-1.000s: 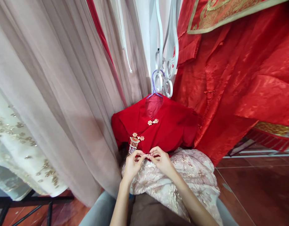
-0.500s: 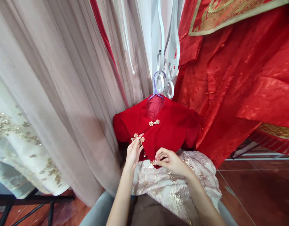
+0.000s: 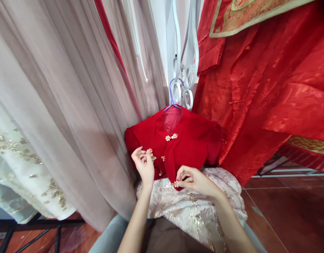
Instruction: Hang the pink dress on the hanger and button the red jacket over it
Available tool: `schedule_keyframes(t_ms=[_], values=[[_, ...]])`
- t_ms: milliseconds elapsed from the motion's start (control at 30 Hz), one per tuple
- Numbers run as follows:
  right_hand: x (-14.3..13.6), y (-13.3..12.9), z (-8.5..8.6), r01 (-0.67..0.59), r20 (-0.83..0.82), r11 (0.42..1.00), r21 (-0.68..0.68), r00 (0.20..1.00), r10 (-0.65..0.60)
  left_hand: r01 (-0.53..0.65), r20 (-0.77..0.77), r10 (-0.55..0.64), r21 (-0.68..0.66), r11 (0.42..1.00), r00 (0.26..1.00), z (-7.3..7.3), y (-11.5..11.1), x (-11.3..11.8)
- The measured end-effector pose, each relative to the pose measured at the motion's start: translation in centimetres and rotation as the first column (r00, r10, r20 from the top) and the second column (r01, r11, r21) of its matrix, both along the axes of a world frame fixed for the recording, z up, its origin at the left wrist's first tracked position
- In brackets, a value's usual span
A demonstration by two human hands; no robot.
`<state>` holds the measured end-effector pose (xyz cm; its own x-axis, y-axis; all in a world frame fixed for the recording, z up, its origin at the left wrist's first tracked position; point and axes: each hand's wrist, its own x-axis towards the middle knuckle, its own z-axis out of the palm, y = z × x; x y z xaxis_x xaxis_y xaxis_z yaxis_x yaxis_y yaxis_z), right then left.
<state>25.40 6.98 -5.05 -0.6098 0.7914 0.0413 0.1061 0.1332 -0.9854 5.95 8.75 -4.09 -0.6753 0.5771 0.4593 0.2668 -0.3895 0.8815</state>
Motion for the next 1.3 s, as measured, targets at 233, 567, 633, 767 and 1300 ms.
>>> schedule_keyframes(t_ms=[233,567,633,767,1300], values=[[-0.1,-0.2,0.4,0.003,-0.009,1.000,-0.013,1.000,-0.003,0.187,-0.907,-0.255,-0.201,0.962,0.336,7.3,3.7,0.1],[-0.1,-0.2,0.6,-0.008,-0.006,1.000,-0.014,1.000,0.008,0.306,-0.892,-0.363,-0.278,0.911,0.271,7.5,6.4,0.9],[-0.1,-0.1,0.6,-0.006,-0.008,1.000,-0.014,1.000,0.006,0.353,-0.873,-0.366,-0.248,0.902,0.323,7.4,6.7,0.6],[0.0,-0.2,0.3,-0.003,-0.016,1.000,-0.012,1.000,0.003,0.402,-0.881,-0.354,-0.215,0.890,0.313,7.1,6.8,0.4],[-8.7,4.6,5.1,0.542,-0.254,0.812,0.218,0.834,-0.489,-0.233,-0.838,0.256,0.159,0.959,0.481,3.3,5.2,1.3]])
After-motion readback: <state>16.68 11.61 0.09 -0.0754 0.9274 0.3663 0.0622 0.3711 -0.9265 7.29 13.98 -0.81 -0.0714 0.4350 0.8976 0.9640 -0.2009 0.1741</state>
